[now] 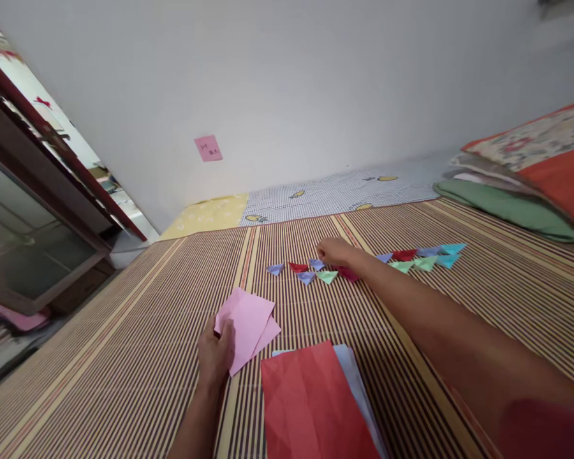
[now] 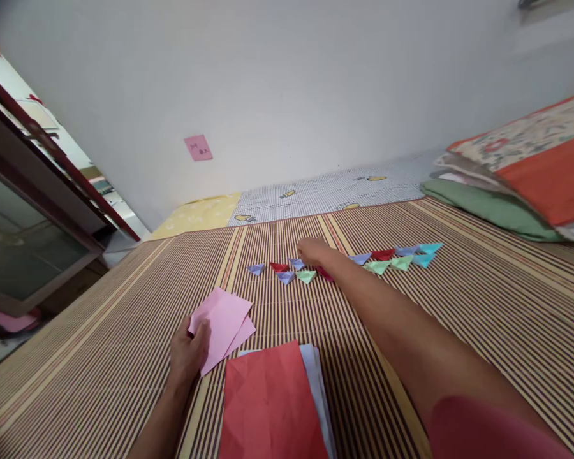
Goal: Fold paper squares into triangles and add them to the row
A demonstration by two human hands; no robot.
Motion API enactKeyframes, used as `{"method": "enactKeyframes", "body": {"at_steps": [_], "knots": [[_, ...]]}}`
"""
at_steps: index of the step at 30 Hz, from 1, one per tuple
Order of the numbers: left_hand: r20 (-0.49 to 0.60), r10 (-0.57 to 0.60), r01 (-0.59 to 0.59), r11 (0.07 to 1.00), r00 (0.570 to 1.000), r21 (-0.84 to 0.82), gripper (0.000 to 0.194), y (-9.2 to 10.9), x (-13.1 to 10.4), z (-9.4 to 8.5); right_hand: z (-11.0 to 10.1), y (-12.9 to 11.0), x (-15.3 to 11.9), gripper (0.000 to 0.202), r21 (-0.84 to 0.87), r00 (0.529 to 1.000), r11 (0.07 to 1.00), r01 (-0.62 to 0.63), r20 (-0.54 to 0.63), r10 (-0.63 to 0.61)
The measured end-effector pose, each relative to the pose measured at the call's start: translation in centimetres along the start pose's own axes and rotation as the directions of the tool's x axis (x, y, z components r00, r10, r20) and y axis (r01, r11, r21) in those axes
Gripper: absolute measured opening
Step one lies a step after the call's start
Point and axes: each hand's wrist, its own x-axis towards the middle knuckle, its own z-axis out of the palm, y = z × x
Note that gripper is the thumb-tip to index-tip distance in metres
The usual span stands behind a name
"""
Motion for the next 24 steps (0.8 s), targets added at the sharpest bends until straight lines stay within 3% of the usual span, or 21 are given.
{"method": "enactKeyframes", "body": {"at_steps": [18,24], "knots": [[-0.012,-0.020,0.020,1.000,1.000,-0.004,0.028,0.1,0.2,0.0,0.0,0.9,-0.2,0.031,0.027,0.998,0.998,0.057,-0.002,-0.057],[-0.006,-0.022,0.022,1.000,1.000,0.008,0.026,0.0,0.1,0.0,-0.7,-0.4,-0.4,0.031,-0.002,0.992,0.994,0.108,-0.068,-0.108]]}}
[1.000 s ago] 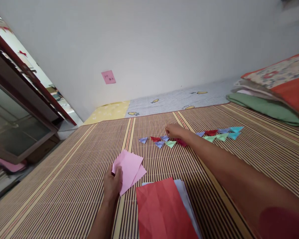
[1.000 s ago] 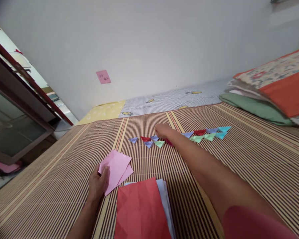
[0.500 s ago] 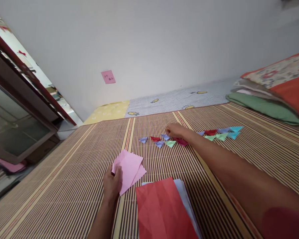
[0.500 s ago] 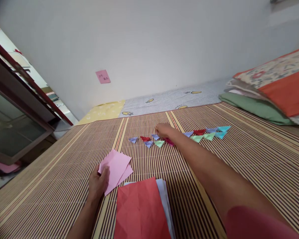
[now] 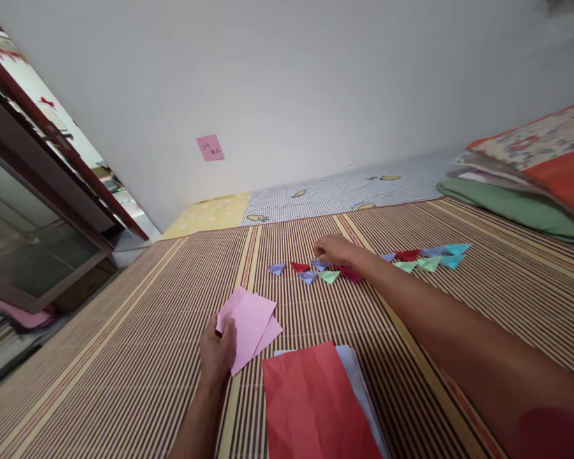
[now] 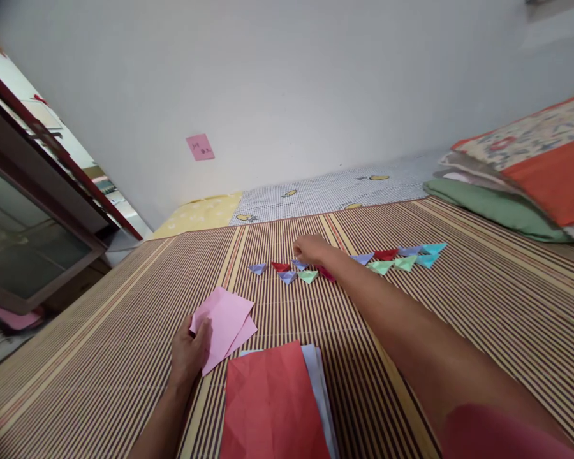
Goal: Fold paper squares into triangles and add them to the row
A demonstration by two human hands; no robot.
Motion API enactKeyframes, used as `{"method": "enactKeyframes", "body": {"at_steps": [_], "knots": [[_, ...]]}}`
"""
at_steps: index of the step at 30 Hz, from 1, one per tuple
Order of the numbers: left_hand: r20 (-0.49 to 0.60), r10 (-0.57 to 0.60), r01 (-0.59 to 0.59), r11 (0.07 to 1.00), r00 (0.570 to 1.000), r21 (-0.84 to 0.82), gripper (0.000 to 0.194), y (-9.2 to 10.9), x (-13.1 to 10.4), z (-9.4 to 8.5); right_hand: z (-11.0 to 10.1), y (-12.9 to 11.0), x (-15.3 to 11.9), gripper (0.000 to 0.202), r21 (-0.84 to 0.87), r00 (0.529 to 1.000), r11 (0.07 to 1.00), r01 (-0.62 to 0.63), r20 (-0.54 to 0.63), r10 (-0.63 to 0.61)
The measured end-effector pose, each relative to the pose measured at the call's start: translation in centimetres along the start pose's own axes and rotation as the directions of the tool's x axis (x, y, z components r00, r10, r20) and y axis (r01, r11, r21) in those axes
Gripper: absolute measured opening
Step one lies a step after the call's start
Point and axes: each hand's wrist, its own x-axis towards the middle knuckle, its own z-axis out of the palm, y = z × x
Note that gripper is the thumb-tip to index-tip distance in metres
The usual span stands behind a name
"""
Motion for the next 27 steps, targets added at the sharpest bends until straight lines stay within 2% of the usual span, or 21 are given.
{"method": "enactKeyframes", "body": {"at_steps": [4,8,17,27], "knots": [[0.015,0.008,-0.008,1.000,1.000,-0.004,0.027,0.0,0.0,-0.1,0.2,-1.7,0.9,0.031,-0.032,0.994,0.995,0.098,-0.036,-0.099],[0.017,0.023,-0.023,1.000,1.000,-0.014,0.026,-0.3,0.1,0.0,0.7,-2.8,1.7,0.032,-0.089,0.988,0.986,0.144,-0.046,-0.148],[0.010,0.049,-0.049,0.999,0.999,-0.016,0.027,-1.1,0.1,0.2,0.9,-3.9,1.5,0.031,-0.187,0.986,0.972,0.140,-0.068,-0.155],[0.001,0.052,-0.052,0.999,0.999,0.008,0.027,-1.2,0.2,0.2,0.4,-4.1,1.4,0.030,-0.200,0.980,0.969,0.145,-0.106,-0.169]]}}
